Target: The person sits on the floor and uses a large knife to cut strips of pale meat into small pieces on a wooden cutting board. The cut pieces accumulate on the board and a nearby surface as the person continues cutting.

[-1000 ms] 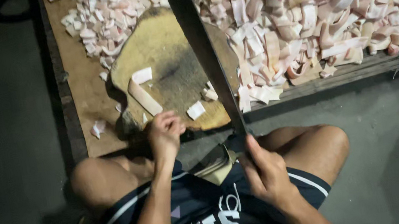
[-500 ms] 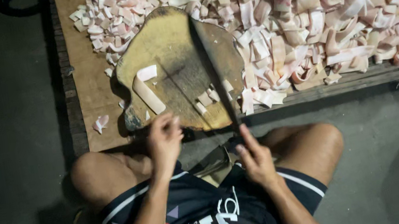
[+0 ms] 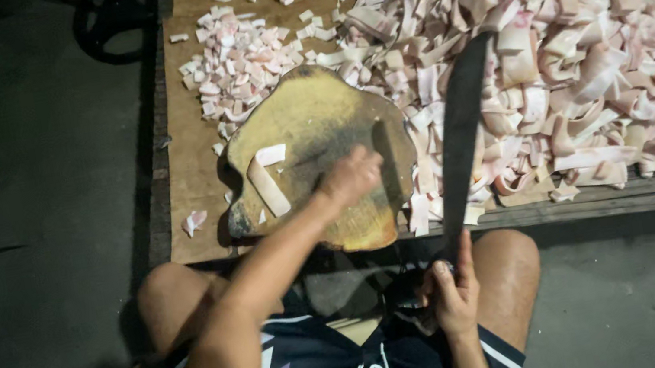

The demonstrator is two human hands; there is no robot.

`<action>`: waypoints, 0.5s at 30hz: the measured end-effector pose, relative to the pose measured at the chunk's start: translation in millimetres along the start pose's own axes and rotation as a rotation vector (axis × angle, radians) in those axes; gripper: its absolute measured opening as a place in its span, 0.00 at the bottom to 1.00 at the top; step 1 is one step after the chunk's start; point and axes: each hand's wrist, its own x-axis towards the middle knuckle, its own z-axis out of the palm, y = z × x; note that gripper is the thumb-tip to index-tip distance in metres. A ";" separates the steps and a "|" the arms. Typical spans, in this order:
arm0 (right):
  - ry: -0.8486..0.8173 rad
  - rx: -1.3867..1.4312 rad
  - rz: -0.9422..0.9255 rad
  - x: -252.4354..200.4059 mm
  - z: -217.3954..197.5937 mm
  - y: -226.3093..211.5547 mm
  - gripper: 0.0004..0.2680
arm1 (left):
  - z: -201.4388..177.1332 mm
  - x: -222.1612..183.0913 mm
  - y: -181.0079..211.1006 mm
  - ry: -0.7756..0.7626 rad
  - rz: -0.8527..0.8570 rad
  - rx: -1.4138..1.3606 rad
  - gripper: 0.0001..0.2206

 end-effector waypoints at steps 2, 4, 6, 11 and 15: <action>0.000 0.008 0.057 7.1 4.4 -1.9 0.30 | -10.2 20.1 -46.1 0.021 0.022 -0.066 0.08; -0.016 -0.005 0.123 13.9 9.0 -3.5 0.30 | -44.4 40.3 -101.8 0.141 -0.046 -0.227 0.09; -0.044 -0.047 0.166 19.2 18.9 -0.4 0.29 | -90.5 65.6 -155.3 0.353 -0.078 -0.206 0.11; -0.041 -0.182 0.377 21.5 33.5 -7.5 0.27 | -171.7 88.3 -202.7 0.691 -0.118 0.291 0.16; -0.040 -0.286 0.418 23.3 38.2 -8.4 0.27 | -149.5 62.4 -140.6 0.176 -0.236 0.188 0.15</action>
